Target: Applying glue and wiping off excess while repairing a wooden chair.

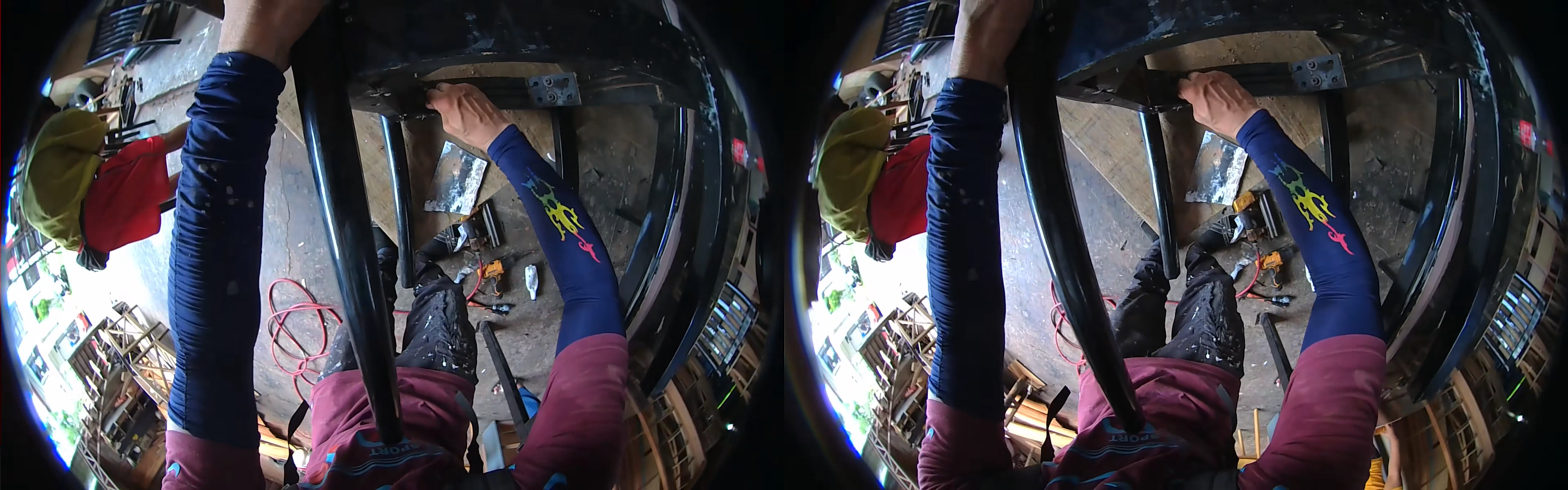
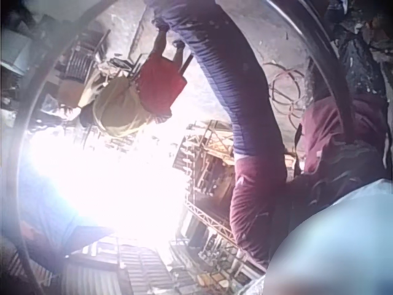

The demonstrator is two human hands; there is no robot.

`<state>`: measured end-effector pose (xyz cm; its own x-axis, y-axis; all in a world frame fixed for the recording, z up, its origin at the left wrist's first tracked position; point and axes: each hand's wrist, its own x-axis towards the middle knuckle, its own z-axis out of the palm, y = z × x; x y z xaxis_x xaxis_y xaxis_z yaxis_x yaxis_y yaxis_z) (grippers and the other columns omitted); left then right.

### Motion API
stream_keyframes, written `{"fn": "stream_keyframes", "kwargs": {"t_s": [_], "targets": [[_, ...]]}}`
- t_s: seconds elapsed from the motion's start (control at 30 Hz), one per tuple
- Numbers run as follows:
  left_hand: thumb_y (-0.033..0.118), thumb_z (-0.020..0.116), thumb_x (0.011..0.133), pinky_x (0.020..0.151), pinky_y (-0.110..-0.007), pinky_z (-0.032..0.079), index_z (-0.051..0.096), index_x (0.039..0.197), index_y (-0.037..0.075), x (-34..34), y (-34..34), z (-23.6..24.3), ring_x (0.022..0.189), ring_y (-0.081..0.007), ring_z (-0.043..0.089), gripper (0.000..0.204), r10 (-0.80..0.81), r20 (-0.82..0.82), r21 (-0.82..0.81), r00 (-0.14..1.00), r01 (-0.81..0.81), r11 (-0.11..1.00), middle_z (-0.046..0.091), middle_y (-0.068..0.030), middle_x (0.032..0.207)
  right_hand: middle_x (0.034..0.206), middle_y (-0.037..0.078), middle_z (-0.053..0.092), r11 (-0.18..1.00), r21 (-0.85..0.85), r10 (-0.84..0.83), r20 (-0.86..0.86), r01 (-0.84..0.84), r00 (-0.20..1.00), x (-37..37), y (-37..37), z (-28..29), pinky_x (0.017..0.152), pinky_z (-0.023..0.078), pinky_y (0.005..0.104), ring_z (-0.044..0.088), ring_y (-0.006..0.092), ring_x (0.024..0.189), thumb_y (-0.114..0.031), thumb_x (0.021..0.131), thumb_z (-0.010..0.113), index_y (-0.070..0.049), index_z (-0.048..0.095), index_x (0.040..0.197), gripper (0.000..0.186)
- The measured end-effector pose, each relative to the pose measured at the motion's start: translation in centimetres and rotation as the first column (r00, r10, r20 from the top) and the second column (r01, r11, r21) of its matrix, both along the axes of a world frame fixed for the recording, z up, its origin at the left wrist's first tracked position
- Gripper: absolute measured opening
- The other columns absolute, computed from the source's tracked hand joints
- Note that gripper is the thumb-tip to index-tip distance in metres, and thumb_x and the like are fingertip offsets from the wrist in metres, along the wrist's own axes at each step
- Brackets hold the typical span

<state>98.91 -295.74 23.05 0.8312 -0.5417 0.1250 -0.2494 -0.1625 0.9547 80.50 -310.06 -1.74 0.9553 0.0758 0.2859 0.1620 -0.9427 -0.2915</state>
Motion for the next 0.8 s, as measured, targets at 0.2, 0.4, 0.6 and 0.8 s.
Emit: {"fn": "stream_keyframes", "kwargs": {"t_s": [0.2,0.4,0.6,0.8], "targets": [[0.007,0.066,0.081,0.055,-0.027,0.045,0.051,0.128,-0.005,-0.1,-0.7,-0.4,0.066,-0.0103,0.055,0.051,-0.004,0.052,-0.019,0.999,0.005,1.000,0.061,-0.0019,0.079,0.066,0.009,0.063,-0.429,0.591,-0.214,-0.801,0.683,0.559,1.4,4.1,1.4,0.040,0.043,0.0317,0.061,0.0183,0.053,-0.010,0.093,0.060,-0.002,0.062,0.076,0.019],[0.007,0.064,0.082,0.056,-0.030,0.047,0.051,0.126,-0.005,0.1,-0.9,-0.8,0.065,-0.0149,0.056,0.048,-0.027,0.098,0.009,0.995,0.027,1.000,0.061,-0.0053,0.078,0.071,0.018,0.068,0.449,0.678,-0.562,-0.292,0.582,0.774,-1.2,5.1,-0.7,0.058,0.055,0.0400,0.069,0.0315,0.065,-0.006,0.087,0.064,0.004,0.068,0.093,0.012],[0.010,0.063,0.081,0.058,-0.031,0.047,0.053,0.123,-0.004,0.6,0.0,-0.2,0.066,-0.0162,0.056,0.046,0.004,0.129,0.015,0.992,-0.006,1.000,0.059,-0.0058,0.078,0.086,0.017,0.070,0.996,0.023,-0.079,-0.055,0.080,0.995,-1.7,1.8,1.1,0.072,0.058,0.0401,0.070,0.0361,0.082,-0.009,0.092,0.059,0.000,0.065,0.106,0.018],[0.012,0.063,0.080,0.059,-0.032,0.046,0.054,0.120,-0.003,-0.4,-0.1,0.3,0.066,-0.0164,0.054,0.045,0.034,0.050,0.044,0.998,-0.036,0.998,0.058,-0.0062,0.078,0.075,0.018,0.067,0.972,0.093,-0.186,-0.262,0.216,0.947,0.7,0.4,0.1,0.070,0.057,0.0411,0.070,0.0334,0.076,-0.024,0.099,0.056,-0.006,0.068,0.096,0.022]]}}
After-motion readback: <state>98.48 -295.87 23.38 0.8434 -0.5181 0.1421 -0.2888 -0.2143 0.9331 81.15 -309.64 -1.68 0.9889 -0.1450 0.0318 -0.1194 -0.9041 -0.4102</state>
